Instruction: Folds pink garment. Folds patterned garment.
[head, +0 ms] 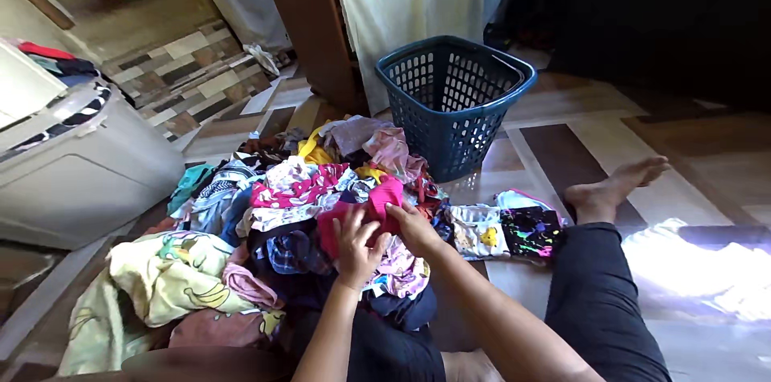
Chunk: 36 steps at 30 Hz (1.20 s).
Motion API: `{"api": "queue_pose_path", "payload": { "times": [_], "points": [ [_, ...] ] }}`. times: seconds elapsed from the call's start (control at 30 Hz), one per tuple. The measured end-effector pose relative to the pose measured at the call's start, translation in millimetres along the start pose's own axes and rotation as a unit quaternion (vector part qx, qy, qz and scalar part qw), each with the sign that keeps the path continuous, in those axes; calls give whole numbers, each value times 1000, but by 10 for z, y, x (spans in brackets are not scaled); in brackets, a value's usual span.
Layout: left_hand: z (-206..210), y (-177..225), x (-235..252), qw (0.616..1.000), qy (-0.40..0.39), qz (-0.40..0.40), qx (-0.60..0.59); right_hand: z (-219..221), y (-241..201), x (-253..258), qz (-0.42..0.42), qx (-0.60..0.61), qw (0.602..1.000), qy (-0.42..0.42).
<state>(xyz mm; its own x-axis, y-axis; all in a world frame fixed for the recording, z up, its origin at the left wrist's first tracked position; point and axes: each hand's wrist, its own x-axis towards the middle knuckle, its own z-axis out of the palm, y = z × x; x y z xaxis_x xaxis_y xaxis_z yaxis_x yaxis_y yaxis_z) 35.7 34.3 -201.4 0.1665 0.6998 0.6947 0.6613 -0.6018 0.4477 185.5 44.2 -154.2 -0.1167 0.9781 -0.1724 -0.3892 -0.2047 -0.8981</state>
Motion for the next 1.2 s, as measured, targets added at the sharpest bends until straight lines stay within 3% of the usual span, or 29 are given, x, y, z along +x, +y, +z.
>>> {"api": "queue_pose_path", "payload": {
  "times": [0.13,0.2,0.3,0.37,0.43,0.53,0.6,0.7,0.87,1.0,1.07,1.13,1.2],
  "points": [
    [-159,-64,161,983,36,-66,-170,-10,-342,-202,-58,-53,992,-101],
    [-222,54,226,955,-1,-132,-264,-5,-484,-289,-86,-60,986,-128],
    [-325,386,168,882,-81,-236,-400,13,-651,-395,-99,-67,985,-126],
    [-353,619,123,812,-115,-302,-486,26,-736,-465,-98,-73,987,-102],
    [-371,787,157,768,-136,-330,-531,-33,-760,-493,-110,-86,984,-107],
    [-378,761,223,776,-164,-291,-534,-253,-782,-473,-151,-143,970,-129],
    [-435,659,233,802,-201,-259,-499,-422,-858,-480,-167,-197,961,-99],
    [-518,508,182,807,-259,-250,-468,-690,-1006,-507,-184,-273,944,-23],
    [-512,509,30,746,-275,-321,-515,-971,-1008,-426,-201,-202,952,111],
    [-303,737,-44,723,-170,-444,-502,-1049,-696,-522,-87,-300,945,96],
    [-172,820,-83,707,-123,-488,-497,-1052,-461,-666,17,-352,936,25],
    [-121,864,-122,697,-122,-504,-495,-1066,-208,-792,100,-337,934,-64],
    [-126,872,-157,689,-164,-501,-497,-1045,-22,-882,110,-260,953,-107]
  ]
}}
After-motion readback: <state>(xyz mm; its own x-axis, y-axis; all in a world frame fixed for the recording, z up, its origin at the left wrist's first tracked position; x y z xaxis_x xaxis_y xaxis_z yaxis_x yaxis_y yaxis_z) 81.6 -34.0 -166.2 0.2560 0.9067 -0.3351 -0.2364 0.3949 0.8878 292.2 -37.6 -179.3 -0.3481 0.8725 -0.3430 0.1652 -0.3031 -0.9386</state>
